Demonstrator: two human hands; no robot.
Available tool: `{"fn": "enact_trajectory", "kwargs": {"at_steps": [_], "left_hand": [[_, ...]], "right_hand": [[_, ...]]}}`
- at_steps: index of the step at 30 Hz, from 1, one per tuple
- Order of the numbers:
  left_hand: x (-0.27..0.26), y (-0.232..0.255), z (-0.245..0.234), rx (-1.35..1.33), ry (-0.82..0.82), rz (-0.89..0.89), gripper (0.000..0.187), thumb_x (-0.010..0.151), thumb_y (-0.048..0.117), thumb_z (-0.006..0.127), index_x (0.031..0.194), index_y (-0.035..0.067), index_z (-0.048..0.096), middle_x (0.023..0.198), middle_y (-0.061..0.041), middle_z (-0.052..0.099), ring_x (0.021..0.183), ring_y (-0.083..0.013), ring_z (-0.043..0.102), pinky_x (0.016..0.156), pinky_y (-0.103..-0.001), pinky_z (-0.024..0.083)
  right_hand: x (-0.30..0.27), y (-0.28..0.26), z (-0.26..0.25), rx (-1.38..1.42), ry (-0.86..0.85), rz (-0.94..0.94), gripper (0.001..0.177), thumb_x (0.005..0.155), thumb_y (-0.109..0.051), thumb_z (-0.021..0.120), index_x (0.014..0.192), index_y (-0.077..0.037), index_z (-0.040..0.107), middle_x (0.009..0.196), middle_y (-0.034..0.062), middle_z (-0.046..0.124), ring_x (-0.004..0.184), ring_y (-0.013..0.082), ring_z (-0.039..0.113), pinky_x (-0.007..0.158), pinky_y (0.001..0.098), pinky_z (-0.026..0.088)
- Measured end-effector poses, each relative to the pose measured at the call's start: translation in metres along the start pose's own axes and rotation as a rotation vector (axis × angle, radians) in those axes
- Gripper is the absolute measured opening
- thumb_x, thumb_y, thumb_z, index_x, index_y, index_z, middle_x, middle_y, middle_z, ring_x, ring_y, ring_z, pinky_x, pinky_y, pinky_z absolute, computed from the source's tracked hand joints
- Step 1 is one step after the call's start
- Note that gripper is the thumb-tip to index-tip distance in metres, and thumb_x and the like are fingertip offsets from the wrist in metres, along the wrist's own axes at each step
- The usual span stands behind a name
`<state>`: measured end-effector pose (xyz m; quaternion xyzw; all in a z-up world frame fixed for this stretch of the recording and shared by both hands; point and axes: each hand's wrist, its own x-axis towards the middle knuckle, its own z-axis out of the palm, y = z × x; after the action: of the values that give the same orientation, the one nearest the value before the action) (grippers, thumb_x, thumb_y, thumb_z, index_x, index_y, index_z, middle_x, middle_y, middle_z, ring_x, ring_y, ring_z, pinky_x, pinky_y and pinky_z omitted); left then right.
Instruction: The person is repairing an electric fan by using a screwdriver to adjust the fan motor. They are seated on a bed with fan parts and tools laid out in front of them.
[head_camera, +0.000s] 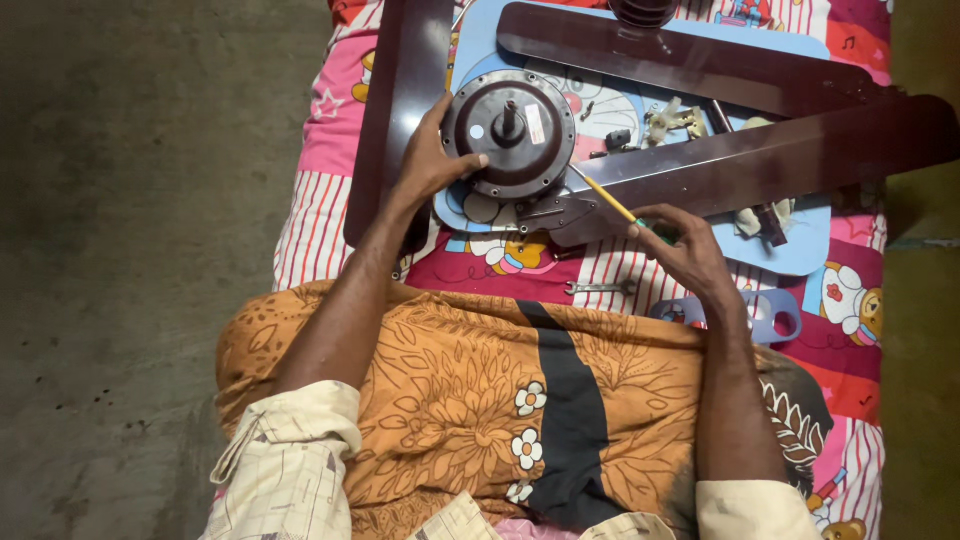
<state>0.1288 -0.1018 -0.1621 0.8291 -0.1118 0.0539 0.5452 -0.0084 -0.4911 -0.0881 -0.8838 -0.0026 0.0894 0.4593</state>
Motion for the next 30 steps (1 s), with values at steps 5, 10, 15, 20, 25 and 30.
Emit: {"fn": "enact_trajectory", "kwargs": {"at_steps": [5,10,15,20,25,30], "left_hand": [[0.001,0.015,-0.010,0.009,0.047,-0.151,0.097,0.060,0.029,0.095,0.144,0.004,0.053,0.135,-0.018,0.058,0.121,-0.0300,0.065,0.102,-0.039,0.056],[-0.005,0.017,-0.004,0.264,0.074,-0.214,0.090,0.065,0.040,0.098,0.140,0.007,0.060,0.124,-0.022,0.060,0.113,-0.0344,0.066,0.097,-0.042,0.057],[-0.009,0.023,0.002,0.268,0.092,-0.317,0.090,0.067,0.048,0.093,0.131,-0.003,0.055,0.117,-0.026,0.060,0.099,-0.0377,0.069,0.082,-0.046,0.059],[-0.013,0.049,0.006,0.378,0.050,-0.499,0.092,0.068,0.059,0.091,0.115,-0.010,0.053,0.091,-0.025,0.071,0.082,-0.0352,0.072,0.069,-0.047,0.058],[-0.020,0.067,-0.017,0.222,-0.313,-0.699,0.066,0.073,0.066,0.078,0.083,0.002,0.070,0.066,-0.008,0.070,0.071,-0.0291,0.074,0.073,-0.047,0.061],[-0.011,0.060,-0.022,0.471,-0.172,-0.604,0.066,0.077,0.057,0.083,0.104,-0.002,0.068,0.100,-0.018,0.071,0.099,-0.0319,0.070,0.096,-0.046,0.052]], "right_hand": [[0.006,0.000,0.009,-0.124,0.040,0.032,0.043,0.092,-0.034,0.076,0.128,-0.012,0.070,0.101,0.0106,0.074,0.085,0.0200,0.069,0.069,0.0349,0.054],[0.012,-0.007,0.026,-0.230,0.181,-0.075,0.040,0.095,-0.037,0.075,0.128,-0.015,0.073,0.102,0.0131,0.076,0.082,0.0236,0.071,0.068,0.0370,0.055],[0.000,-0.013,0.016,-0.276,0.218,-0.022,0.039,0.094,-0.036,0.075,0.128,-0.018,0.073,0.097,0.0135,0.078,0.082,0.0239,0.075,0.068,0.0381,0.058],[-0.013,-0.013,0.003,-0.205,0.174,-0.097,0.039,0.093,-0.032,0.077,0.125,-0.011,0.074,0.105,0.0140,0.078,0.096,0.0232,0.074,0.077,0.0384,0.058],[-0.014,-0.016,0.001,-0.098,0.113,-0.040,0.042,0.091,-0.032,0.077,0.126,-0.010,0.073,0.110,0.0129,0.077,0.102,0.0232,0.073,0.085,0.0382,0.057],[-0.015,-0.013,-0.004,-0.052,0.049,-0.066,0.042,0.090,-0.032,0.078,0.125,-0.010,0.073,0.110,0.0128,0.077,0.104,0.0229,0.072,0.089,0.0387,0.055]]}}
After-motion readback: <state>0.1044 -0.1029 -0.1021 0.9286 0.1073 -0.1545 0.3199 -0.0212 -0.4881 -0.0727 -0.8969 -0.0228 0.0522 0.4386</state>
